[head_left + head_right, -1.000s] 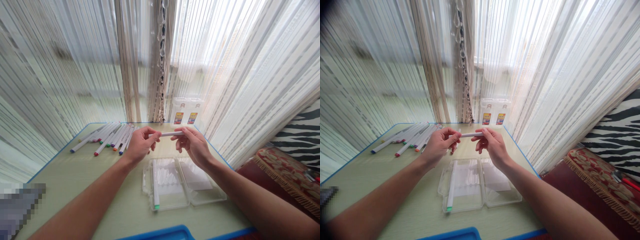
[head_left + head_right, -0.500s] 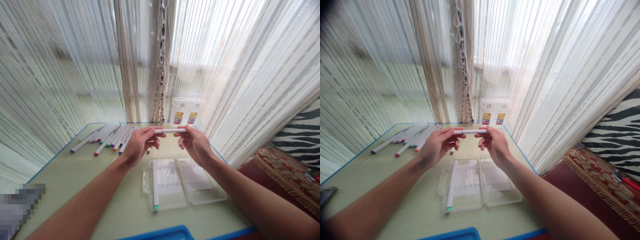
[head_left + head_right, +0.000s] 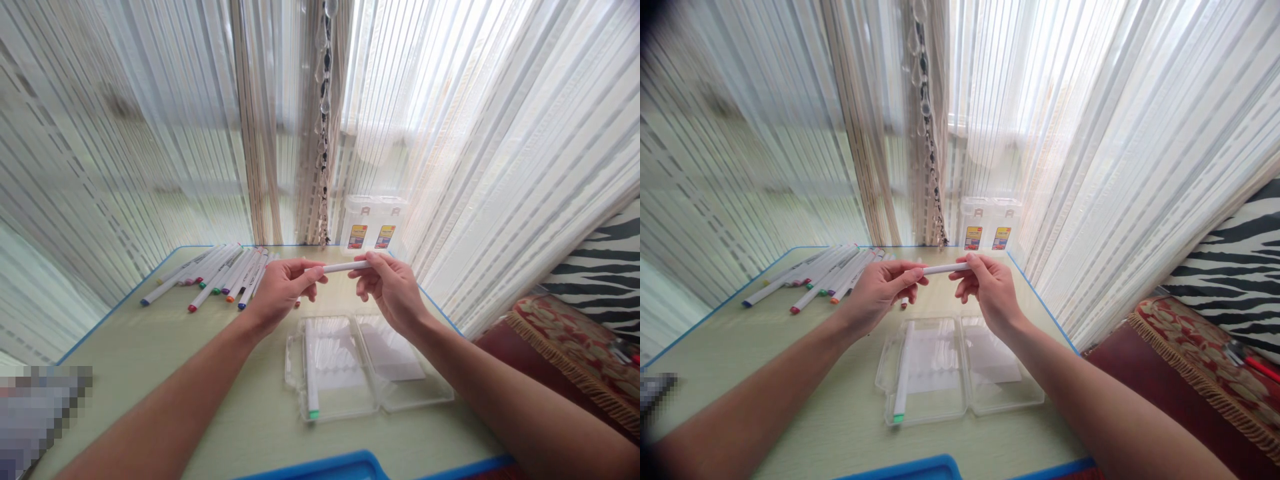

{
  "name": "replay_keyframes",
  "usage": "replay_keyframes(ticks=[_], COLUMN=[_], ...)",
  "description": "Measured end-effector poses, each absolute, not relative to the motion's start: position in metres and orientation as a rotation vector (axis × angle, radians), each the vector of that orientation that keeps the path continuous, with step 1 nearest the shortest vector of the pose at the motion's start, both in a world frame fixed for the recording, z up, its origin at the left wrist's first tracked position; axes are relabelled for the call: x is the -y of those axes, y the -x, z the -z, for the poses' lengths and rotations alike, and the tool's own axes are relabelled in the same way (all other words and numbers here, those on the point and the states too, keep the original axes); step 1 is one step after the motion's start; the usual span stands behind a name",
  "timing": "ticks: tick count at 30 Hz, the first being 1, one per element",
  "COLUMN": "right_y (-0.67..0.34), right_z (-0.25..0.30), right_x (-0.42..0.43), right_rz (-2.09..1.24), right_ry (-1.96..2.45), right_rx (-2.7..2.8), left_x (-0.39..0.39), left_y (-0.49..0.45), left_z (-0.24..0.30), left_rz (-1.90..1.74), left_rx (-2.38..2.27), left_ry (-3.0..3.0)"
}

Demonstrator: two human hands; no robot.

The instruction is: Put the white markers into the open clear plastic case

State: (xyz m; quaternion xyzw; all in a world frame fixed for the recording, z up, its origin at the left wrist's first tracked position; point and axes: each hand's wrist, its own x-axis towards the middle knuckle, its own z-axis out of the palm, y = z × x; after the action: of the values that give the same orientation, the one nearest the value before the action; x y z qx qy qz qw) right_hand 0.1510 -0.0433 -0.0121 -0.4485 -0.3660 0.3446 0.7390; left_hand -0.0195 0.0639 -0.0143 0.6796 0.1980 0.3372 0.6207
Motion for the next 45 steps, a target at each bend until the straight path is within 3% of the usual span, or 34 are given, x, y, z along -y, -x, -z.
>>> replay_keyframes(ticks=[16,31,45], right_y=[-0.146,-0.149,-0.16], right_z=[0.017,0.013,0.013], right_x=[0.048,0.045,0.038], right_rz=[-0.68,-0.826,-0.725], right_ry=[1.173,0.976,1.022], right_rx=[1.067,0.92,0.753], left_x=[-0.054,-0.068,-0.063], left_y=[0.014,0.018,0.017], left_z=[0.017,0.019,0.009], left_rz=[-0.76,-0.803,-0.881], left_rx=[-0.448,-0.489,-0.469], left_ry=[-1.731,-1.599,-1.401])
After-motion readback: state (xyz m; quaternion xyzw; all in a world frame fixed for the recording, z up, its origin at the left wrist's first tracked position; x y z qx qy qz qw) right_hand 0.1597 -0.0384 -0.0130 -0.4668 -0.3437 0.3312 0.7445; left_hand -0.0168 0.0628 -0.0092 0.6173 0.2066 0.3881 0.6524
